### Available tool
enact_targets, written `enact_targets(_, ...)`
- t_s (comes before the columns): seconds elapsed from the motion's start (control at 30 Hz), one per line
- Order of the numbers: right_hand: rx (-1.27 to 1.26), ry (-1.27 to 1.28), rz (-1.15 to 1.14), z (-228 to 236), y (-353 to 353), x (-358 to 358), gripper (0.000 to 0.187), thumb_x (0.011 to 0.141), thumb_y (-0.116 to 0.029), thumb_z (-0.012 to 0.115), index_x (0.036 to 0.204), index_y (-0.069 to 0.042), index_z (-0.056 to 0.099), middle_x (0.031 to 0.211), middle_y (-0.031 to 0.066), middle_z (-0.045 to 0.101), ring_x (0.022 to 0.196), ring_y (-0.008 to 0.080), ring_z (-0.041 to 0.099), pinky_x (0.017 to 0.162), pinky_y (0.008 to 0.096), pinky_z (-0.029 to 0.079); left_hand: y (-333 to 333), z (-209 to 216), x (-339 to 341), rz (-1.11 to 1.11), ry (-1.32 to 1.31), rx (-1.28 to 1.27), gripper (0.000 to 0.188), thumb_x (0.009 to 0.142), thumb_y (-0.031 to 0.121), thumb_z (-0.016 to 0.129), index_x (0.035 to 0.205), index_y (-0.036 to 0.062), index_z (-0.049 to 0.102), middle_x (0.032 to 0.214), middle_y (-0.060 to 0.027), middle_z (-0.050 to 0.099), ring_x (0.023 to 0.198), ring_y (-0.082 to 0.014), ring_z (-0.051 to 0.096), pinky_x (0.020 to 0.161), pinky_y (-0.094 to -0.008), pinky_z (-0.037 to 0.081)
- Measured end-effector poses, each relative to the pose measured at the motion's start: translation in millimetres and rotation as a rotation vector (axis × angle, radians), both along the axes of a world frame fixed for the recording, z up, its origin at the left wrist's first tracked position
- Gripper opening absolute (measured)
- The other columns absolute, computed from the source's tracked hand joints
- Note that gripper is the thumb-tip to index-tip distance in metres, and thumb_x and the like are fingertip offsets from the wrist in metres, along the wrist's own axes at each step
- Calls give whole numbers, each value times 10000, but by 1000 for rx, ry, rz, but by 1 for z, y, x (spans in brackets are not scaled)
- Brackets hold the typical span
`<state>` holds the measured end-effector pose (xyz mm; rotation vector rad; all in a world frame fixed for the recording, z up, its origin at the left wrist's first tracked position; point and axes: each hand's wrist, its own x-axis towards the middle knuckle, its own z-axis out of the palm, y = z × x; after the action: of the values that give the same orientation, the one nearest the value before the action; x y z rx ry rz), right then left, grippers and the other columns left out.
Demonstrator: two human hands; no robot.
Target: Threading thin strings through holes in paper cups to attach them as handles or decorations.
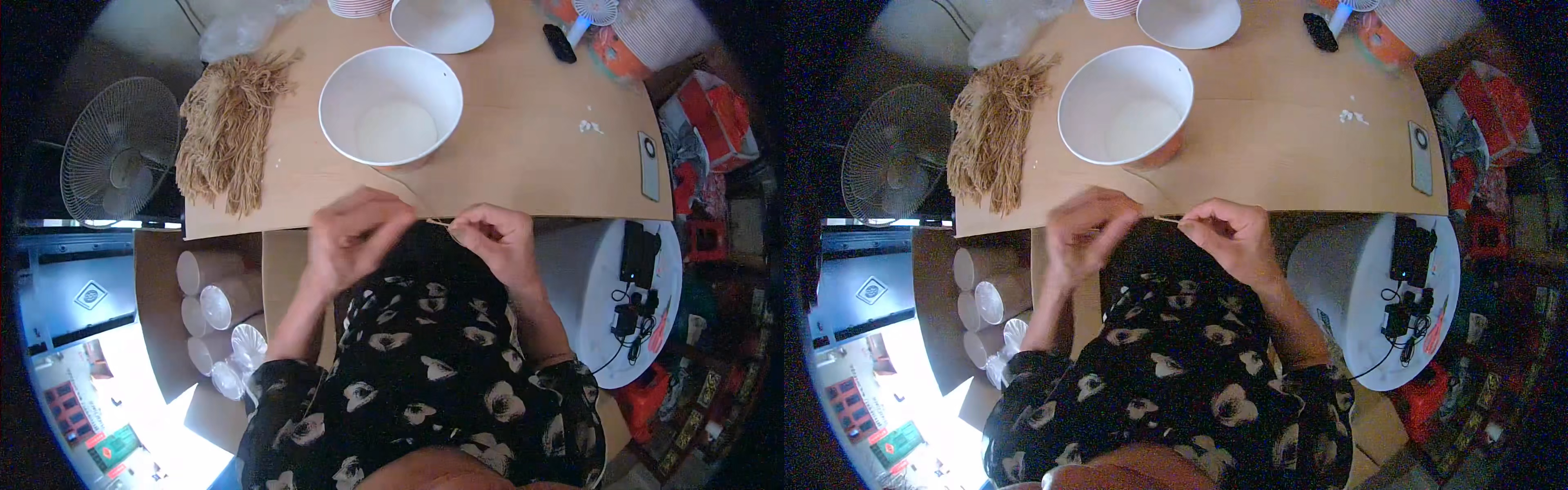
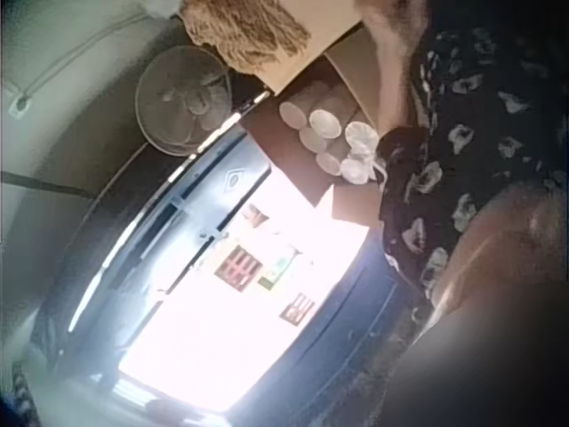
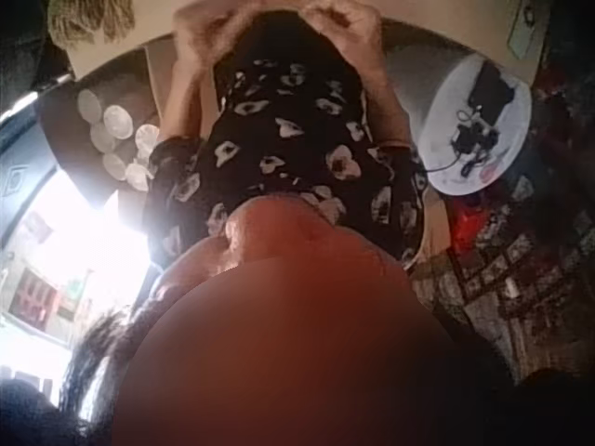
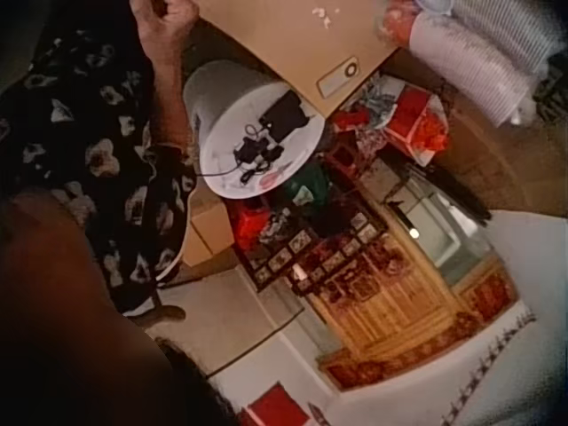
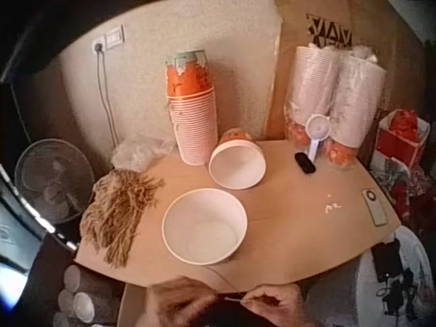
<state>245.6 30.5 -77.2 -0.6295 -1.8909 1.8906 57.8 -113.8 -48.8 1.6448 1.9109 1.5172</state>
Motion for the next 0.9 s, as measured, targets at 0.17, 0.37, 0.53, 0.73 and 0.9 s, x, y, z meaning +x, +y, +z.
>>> enact_targets(0.17,59,54,-107,8,7,-3,116,903,-97,707,930,16,702,762,-33,646,680,20,555,610,187,454,12,49,-38,199,653,-124,382,725,157,802,1096,158,711,1038,-5,700,1139,-253,579,959,-408,453)
enact_targets(0.37,163,158,-180,29,2,-19,100,916,-75,686,959,16,694,783,-37,635,682,14,537,600,174,432,18,38,-77,76,622,-89,196,792,113,745,986,131,722,945,-27,713,982,-229,651,851,-384,459)
enact_targets(0.53,143,158,-257,18,7,-32,95,926,-70,673,953,21,679,758,-29,618,672,26,544,604,185,442,23,30,-66,161,641,-31,161,788,120,745,948,119,729,873,-20,717,840,-226,666,753,-339,481)
enact_targets(0.73,74,212,-289,11,10,-40,103,942,-66,648,982,30,654,759,-23,606,666,33,549,606,189,449,16,47,-95,109,860,-296,563,734,161,794,1264,246,622,1486,20,469,1395,-306,372,1106,-502,342)
enact_targets(0.9,131,285,-271,12,5,-50,93,954,-59,630,989,28,636,792,-3,619,707,37,563,636,190,460,30,38,-133,-79,683,-85,241,807,115,739,1047,96,715,1148,-35,700,1132,-294,625,912,-383,512)
